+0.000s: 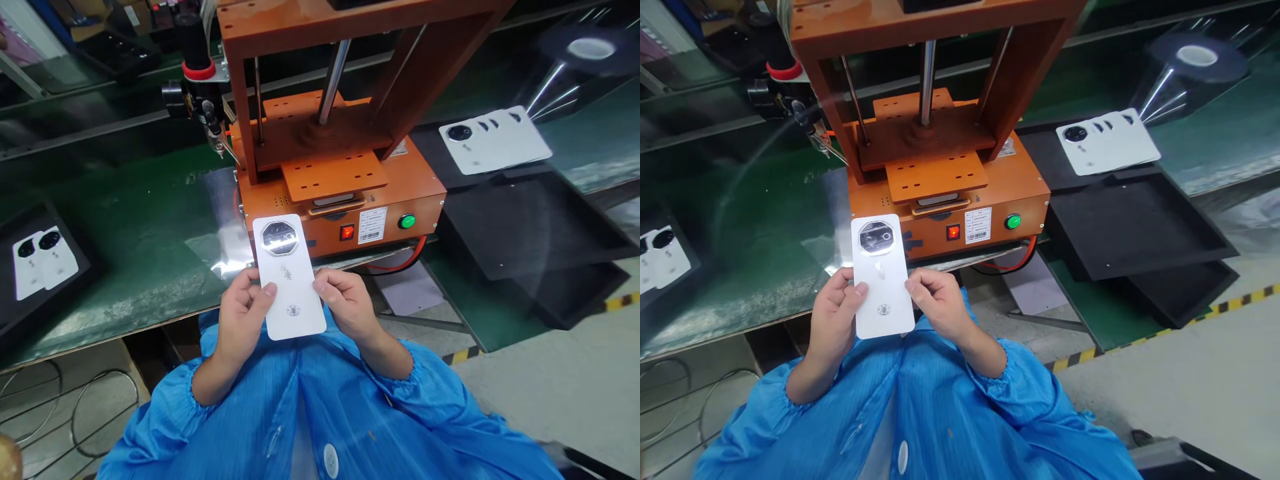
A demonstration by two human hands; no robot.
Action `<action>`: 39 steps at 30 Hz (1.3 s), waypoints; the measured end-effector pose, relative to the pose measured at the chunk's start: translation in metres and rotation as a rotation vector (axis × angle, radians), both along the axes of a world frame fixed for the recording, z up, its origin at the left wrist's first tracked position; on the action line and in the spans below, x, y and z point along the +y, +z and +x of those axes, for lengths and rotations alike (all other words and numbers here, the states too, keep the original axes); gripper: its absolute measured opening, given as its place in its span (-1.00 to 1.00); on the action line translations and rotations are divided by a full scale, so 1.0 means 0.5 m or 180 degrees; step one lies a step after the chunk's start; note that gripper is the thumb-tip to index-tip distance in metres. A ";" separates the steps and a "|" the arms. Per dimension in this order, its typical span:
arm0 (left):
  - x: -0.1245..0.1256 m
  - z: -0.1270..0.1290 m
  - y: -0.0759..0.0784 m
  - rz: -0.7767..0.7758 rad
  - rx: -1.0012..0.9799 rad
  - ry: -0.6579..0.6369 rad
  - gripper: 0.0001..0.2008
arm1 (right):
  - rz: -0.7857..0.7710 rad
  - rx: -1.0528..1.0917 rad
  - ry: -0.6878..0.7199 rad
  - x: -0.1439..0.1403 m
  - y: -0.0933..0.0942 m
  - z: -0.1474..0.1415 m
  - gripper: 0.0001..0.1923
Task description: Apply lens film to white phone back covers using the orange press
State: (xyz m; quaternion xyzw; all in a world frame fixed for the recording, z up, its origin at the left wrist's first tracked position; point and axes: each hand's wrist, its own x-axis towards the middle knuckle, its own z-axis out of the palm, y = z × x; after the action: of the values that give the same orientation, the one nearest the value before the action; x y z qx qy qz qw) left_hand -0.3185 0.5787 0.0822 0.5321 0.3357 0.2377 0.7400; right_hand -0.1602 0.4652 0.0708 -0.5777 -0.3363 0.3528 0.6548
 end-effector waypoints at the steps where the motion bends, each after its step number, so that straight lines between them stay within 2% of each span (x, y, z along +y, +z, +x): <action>1: 0.000 0.000 0.001 -0.0002 -0.0005 -0.0001 -0.52 | -0.0028 0.0002 0.0005 0.001 0.000 -0.001 -0.41; 11: -0.008 -0.001 0.021 0.0061 -0.0037 0.0024 -0.51 | -0.0104 0.0137 0.0005 0.001 -0.008 -0.008 -0.40; 23: -0.007 -0.006 0.026 0.0547 0.0103 -0.0088 -0.55 | -0.0181 0.0211 0.0077 -0.001 -0.023 -0.008 -0.41; 25: -0.006 -0.006 0.026 0.0667 0.0140 -0.0084 -0.56 | -0.0107 0.0023 -0.0013 -0.005 -0.026 -0.003 -0.43; 29: -0.021 -0.014 0.015 0.1136 0.0372 -0.0015 -0.62 | 0.0303 -0.0785 -0.0213 -0.025 -0.031 0.001 -0.57; 33: -0.033 -0.031 -0.026 0.1896 0.0707 0.0134 -0.72 | 0.0680 -0.1512 -0.0294 -0.049 -0.040 -0.007 -0.68; 34: -0.027 -0.035 -0.039 0.2144 0.0653 0.0087 -0.72 | 0.0745 -0.1685 -0.0415 -0.056 -0.043 -0.005 -0.69; 36: -0.003 -0.044 -0.060 0.2624 0.0435 -0.0260 -0.64 | 0.0728 -0.1951 -0.0966 -0.081 -0.041 0.017 -0.71; 38: 0.034 -0.055 -0.070 0.3055 0.0418 -0.0543 -0.58 | 0.0550 -0.2139 -0.1987 -0.116 -0.025 0.079 -0.73; 39: 0.056 -0.063 -0.073 0.3238 0.0598 -0.0498 -0.59 | 0.0383 -0.2230 -0.2545 -0.134 -0.012 0.128 -0.74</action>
State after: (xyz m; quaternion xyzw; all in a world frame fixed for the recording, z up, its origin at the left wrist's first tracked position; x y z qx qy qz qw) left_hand -0.3502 0.6069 0.0458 0.8668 0.2020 0.2659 0.3703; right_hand -0.0962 0.3981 0.0648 -0.7053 -0.3080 -0.1581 0.6186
